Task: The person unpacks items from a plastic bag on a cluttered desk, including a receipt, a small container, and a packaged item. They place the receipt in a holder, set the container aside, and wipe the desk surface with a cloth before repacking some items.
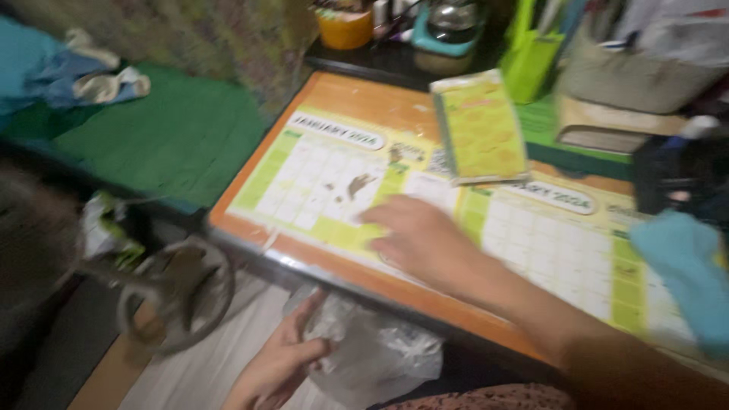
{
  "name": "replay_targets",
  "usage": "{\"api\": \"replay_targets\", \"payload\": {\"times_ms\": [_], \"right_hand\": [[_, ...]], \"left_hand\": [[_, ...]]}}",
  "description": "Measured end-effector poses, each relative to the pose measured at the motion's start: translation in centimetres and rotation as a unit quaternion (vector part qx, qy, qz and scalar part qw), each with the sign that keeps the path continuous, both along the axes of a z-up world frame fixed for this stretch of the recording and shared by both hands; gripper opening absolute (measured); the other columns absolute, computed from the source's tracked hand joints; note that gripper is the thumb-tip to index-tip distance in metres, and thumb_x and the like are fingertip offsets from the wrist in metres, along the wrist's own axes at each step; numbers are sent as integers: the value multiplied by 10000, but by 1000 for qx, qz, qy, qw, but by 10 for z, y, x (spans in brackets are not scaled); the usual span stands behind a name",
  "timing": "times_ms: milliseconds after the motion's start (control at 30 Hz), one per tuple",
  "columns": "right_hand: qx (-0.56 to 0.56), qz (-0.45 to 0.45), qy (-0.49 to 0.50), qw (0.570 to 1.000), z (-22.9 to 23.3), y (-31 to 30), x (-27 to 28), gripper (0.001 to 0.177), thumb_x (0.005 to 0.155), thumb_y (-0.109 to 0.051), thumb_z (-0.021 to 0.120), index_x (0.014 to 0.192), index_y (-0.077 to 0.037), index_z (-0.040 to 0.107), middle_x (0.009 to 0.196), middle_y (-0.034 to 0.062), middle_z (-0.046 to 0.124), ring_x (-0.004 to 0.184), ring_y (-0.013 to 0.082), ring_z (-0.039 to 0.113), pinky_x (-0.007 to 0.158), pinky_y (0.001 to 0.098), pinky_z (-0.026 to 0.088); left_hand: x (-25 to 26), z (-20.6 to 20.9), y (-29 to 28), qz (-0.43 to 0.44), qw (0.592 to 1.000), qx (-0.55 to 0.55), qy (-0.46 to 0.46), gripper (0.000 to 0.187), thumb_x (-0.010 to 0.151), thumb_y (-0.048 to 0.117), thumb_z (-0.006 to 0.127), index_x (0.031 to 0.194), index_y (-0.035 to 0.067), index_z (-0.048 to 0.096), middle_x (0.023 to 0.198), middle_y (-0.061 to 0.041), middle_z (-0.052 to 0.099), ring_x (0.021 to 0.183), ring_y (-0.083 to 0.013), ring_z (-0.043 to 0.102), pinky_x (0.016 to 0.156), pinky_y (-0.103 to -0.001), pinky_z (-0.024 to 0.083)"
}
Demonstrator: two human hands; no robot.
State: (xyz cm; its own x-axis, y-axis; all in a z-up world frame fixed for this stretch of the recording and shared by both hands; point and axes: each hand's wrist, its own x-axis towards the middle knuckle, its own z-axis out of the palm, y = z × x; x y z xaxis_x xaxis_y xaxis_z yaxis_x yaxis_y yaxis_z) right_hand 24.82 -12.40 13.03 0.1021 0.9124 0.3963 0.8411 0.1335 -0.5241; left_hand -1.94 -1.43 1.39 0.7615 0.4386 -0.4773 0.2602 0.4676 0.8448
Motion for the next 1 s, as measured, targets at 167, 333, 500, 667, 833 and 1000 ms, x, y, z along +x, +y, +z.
{"api": "replay_targets", "payload": {"times_ms": [167,333,500,667,833,1000], "right_hand": [[80,73,-69,992,-9,93,-41,252,852,-131,704,1098,-81,705,990,118,670,989,341,651,855,472,525],[77,77,-156,982,-31,120,-83,251,765,-227,729,992,-122,722,930,113,658,937,325,639,777,476,518],[65,22,-226,972,-54,132,-113,116,845,-131,663,958,-123,690,1012,64,651,1049,270,643,864,440,533],[57,81,-67,993,-39,129,-86,80,891,-141,635,932,-80,667,997,135,617,1030,327,627,854,448,534],[42,190,-113,974,-34,135,-62,109,862,-141,587,930,-82,648,975,113,618,1032,299,638,847,407,552],[66,228,-149,960,-39,147,-49,96,875,-126,581,935,-69,630,951,123,617,1007,321,642,839,426,549]], "left_hand": [[-3,38,-14,-3,999,-35,-30,956,726,-59,652,1601,94,300,1201,-68,626,720,-84,588,561,-236,448],[-2,35,-12,8,999,-42,-19,950,724,-57,665,1591,90,306,1181,-31,647,739,-71,597,572,-233,459],[-6,-4,-2,-23,1000,-7,-9,974,701,-38,708,1588,64,318,1062,-60,682,695,-96,586,529,-254,435],[-20,-48,22,-82,996,13,22,1030,742,-29,699,1660,143,263,1235,-130,709,630,-139,554,517,-264,434],[-24,-75,32,-122,988,92,-35,1006,771,-65,687,1658,82,238,1599,-69,514,1048,-133,576,789,-282,448],[-28,-64,29,-103,994,9,-45,1035,712,-79,635,1649,117,241,1540,-90,523,1390,-153,499,1098,-293,309]]}}
